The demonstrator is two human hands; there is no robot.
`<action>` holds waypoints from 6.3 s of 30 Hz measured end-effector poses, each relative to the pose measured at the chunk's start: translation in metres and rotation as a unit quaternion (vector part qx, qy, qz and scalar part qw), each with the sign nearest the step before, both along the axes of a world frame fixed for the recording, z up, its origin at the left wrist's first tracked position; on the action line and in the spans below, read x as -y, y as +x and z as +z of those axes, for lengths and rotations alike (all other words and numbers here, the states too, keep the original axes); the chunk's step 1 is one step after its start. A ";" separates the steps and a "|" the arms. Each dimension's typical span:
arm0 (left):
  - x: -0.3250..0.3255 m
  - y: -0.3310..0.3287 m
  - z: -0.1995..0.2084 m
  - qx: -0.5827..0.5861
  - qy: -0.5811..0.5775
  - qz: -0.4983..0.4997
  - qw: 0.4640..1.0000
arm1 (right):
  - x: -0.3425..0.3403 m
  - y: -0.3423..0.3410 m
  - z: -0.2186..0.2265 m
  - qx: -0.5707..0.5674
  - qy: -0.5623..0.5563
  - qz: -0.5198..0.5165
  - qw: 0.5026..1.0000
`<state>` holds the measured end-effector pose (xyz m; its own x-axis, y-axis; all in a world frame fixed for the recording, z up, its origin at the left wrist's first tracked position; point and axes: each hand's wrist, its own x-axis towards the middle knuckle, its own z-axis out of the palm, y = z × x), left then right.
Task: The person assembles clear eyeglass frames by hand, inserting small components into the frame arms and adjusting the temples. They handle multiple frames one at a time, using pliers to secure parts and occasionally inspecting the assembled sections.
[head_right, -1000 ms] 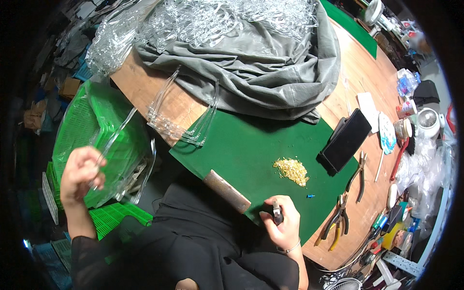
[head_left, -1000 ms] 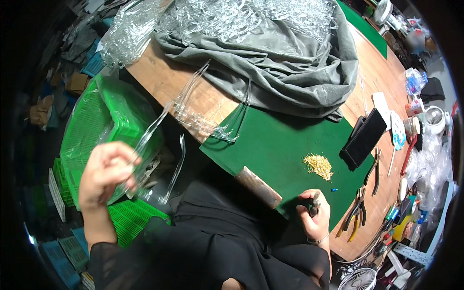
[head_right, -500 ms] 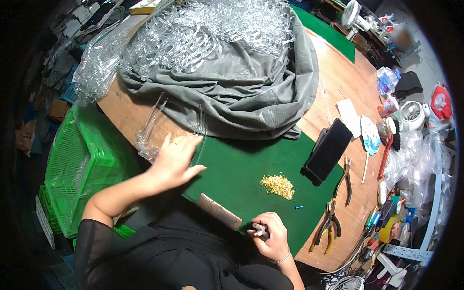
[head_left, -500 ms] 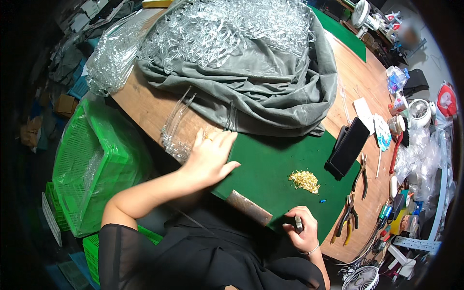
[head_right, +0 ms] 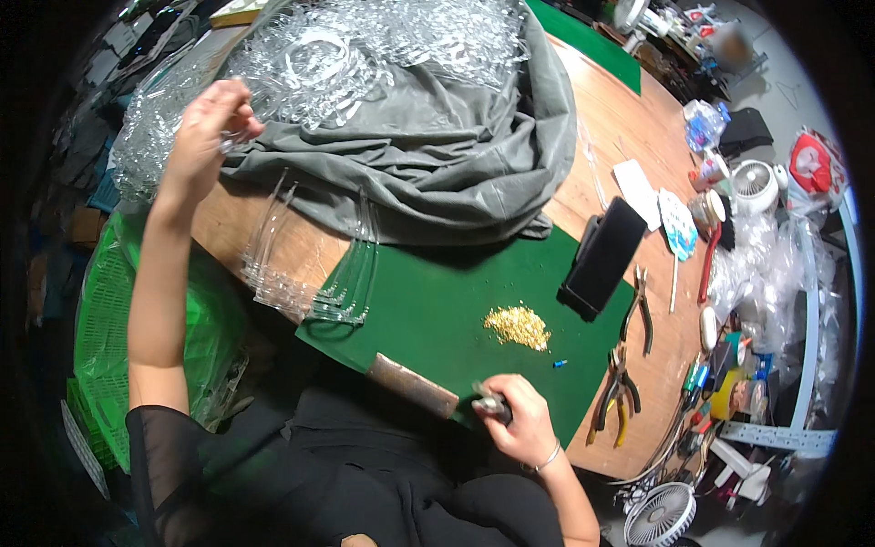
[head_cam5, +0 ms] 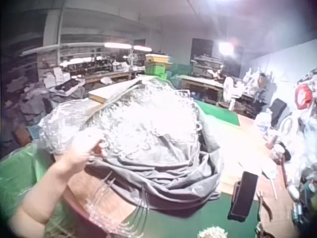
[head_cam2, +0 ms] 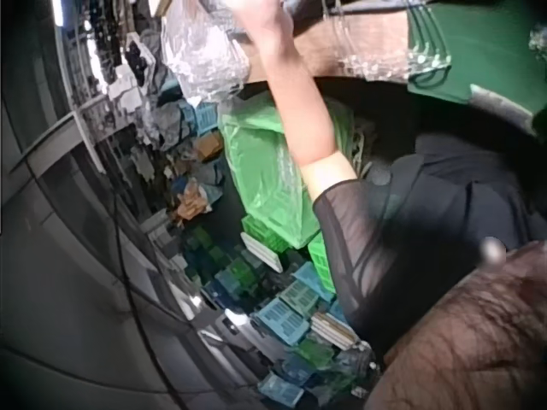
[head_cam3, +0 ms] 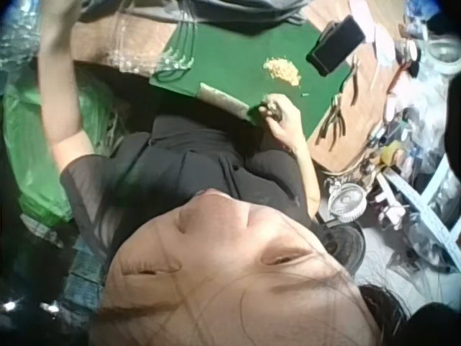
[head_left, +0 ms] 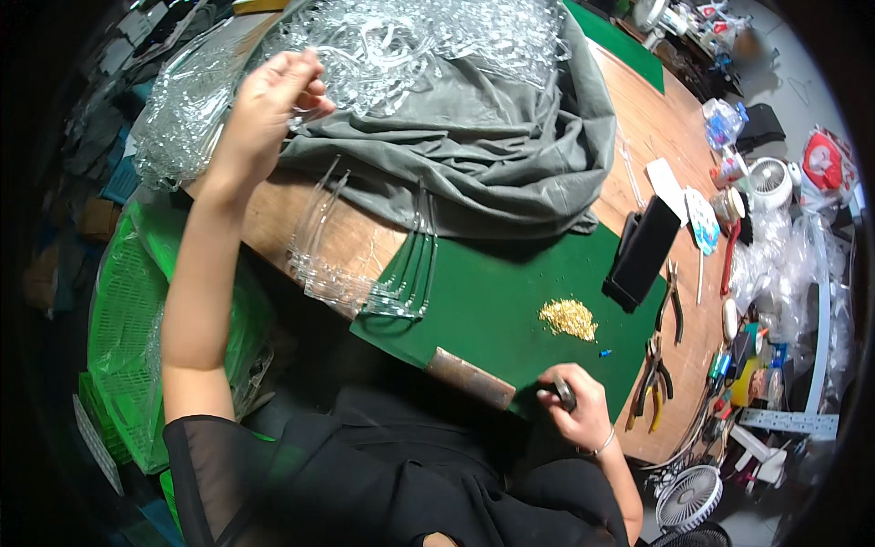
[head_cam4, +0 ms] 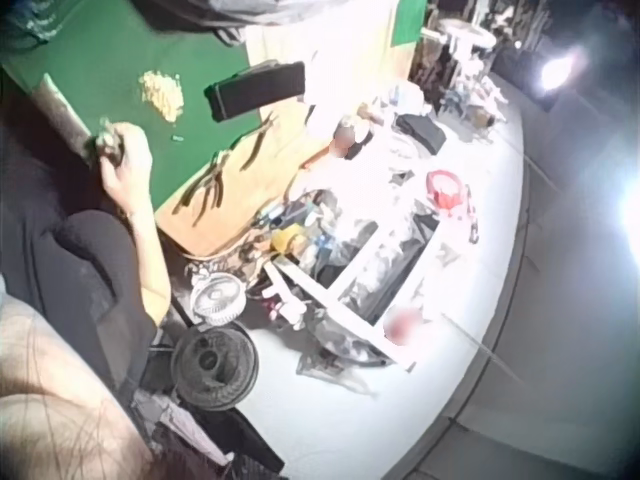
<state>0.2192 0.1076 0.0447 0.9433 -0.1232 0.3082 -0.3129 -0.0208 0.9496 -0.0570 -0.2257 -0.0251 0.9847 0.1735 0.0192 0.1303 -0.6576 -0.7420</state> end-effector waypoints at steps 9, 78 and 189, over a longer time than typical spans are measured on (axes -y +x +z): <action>0.030 -0.182 0.024 -0.203 -0.379 -0.366 0.825 | -0.011 0.010 -0.025 0.041 -0.342 -0.039 0.938; 0.108 -0.259 -0.041 -0.305 -0.097 -0.395 0.861 | -0.041 -0.005 0.024 0.210 0.200 0.056 0.955; 0.105 -0.257 -0.043 -0.435 -0.222 -0.418 0.766 | -0.048 -0.018 0.024 0.243 0.134 0.023 0.961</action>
<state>-0.0376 0.0029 0.0016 0.4647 -0.8613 -0.2055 0.7136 0.2269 0.6628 -0.0745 -0.1779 -0.0010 0.8398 0.1418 0.5241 0.5282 -0.4367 -0.7282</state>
